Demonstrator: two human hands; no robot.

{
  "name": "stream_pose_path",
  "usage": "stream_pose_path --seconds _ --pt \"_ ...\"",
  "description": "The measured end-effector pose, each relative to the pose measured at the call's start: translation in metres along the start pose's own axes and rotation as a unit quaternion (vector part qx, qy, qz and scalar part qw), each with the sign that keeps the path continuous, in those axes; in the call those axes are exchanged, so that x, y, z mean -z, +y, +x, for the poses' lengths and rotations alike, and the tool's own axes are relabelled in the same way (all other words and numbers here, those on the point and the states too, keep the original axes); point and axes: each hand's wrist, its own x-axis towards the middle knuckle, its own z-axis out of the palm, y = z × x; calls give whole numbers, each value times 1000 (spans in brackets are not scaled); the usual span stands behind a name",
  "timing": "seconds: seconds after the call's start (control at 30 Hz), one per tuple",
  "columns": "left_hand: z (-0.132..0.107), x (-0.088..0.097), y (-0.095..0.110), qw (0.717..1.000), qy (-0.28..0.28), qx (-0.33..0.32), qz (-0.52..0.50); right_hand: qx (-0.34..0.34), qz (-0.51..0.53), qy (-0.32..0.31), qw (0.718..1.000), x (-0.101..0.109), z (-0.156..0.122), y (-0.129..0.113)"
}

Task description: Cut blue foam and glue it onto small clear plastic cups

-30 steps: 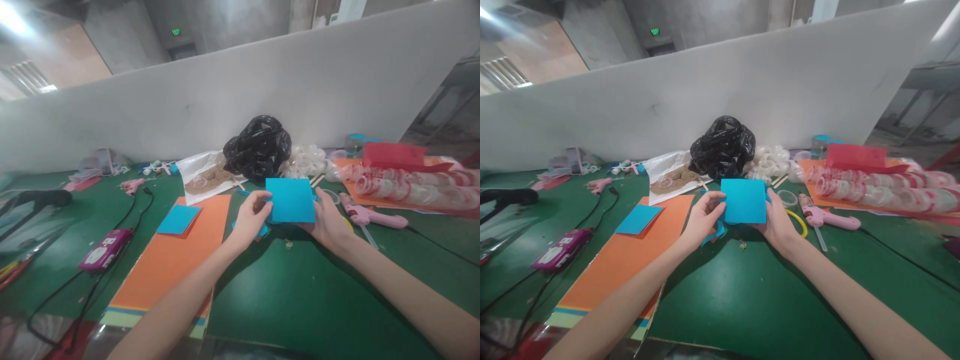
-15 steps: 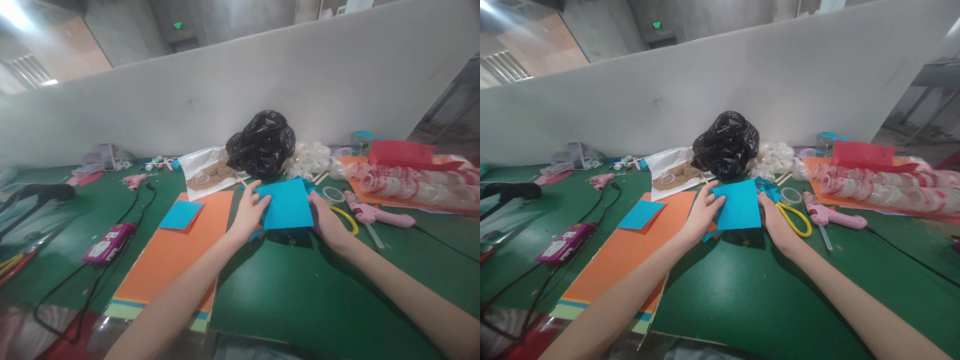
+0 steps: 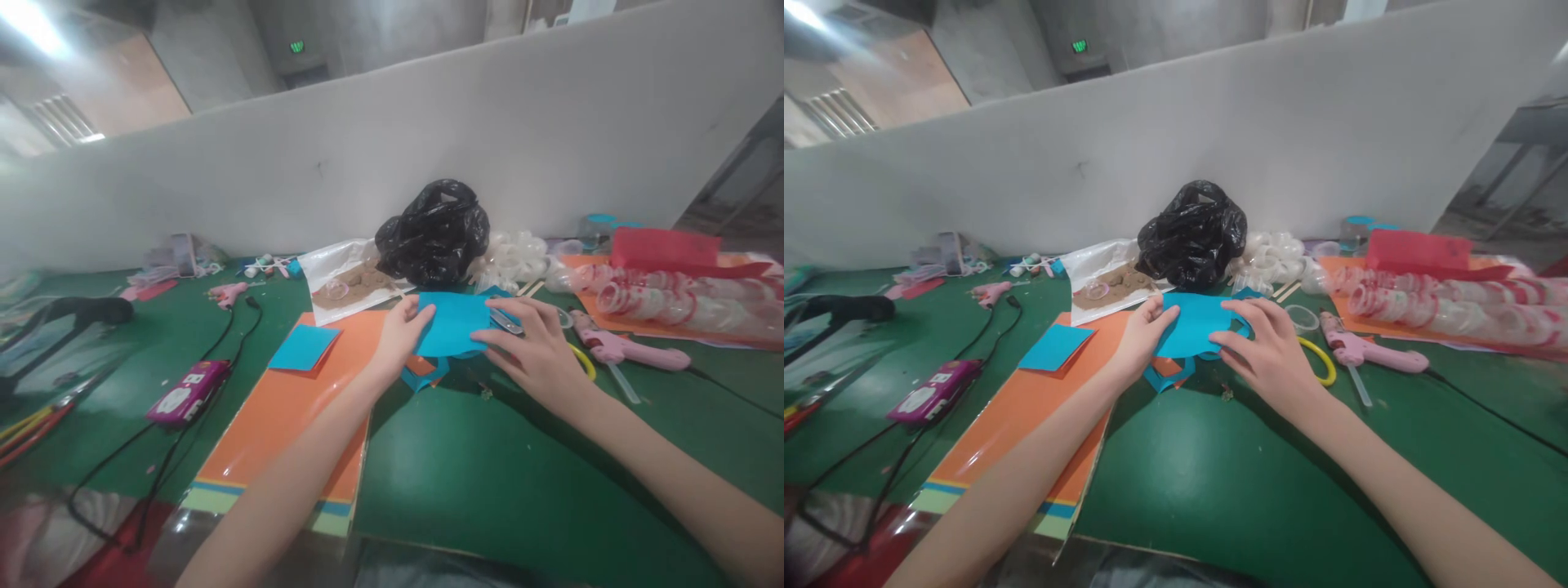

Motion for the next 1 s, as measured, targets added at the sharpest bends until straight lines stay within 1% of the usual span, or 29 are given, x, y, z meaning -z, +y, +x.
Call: stream_pose_path --seconds 0.07,0.13,0.27,0.37,0.43,0.5,0.57,0.63,0.7,0.8,0.93,1.0 --pt "-2 -1 2 999 -32 2 -4 5 11 3 1000 1 2 -2" --pt "-5 -3 4 998 -66 5 5 -8 26 -6 1000 0 2 -3" --pt "-11 -5 5 991 -114 -6 75 -44 67 -33 996 -5 0 -2" --pt "-15 -6 4 979 -160 0 125 -75 105 -34 991 -10 -2 1" --pt "-18 -8 4 971 -181 -12 157 -102 141 -30 984 -12 -2 2" --pt "-21 -10 6 963 -192 -41 183 -136 179 -36 974 -12 -1 1" --pt "-23 -11 8 959 -195 -53 199 -178 206 -54 961 -11 1 -1" --pt "-24 -13 11 958 -197 -42 203 -218 221 -73 948 -9 3 -3" --pt "-26 -13 12 957 -210 -30 195 -249 237 -82 935 -8 4 -5" --pt "-30 -14 14 953 -241 -13 181 -279 269 -75 919 -9 5 -6" --pt "-33 -14 14 955 -238 23 177 -315 300 -66 898 -11 4 -5" --pt "-32 -13 12 956 -237 30 173 -328 295 -74 894 -10 5 -5"
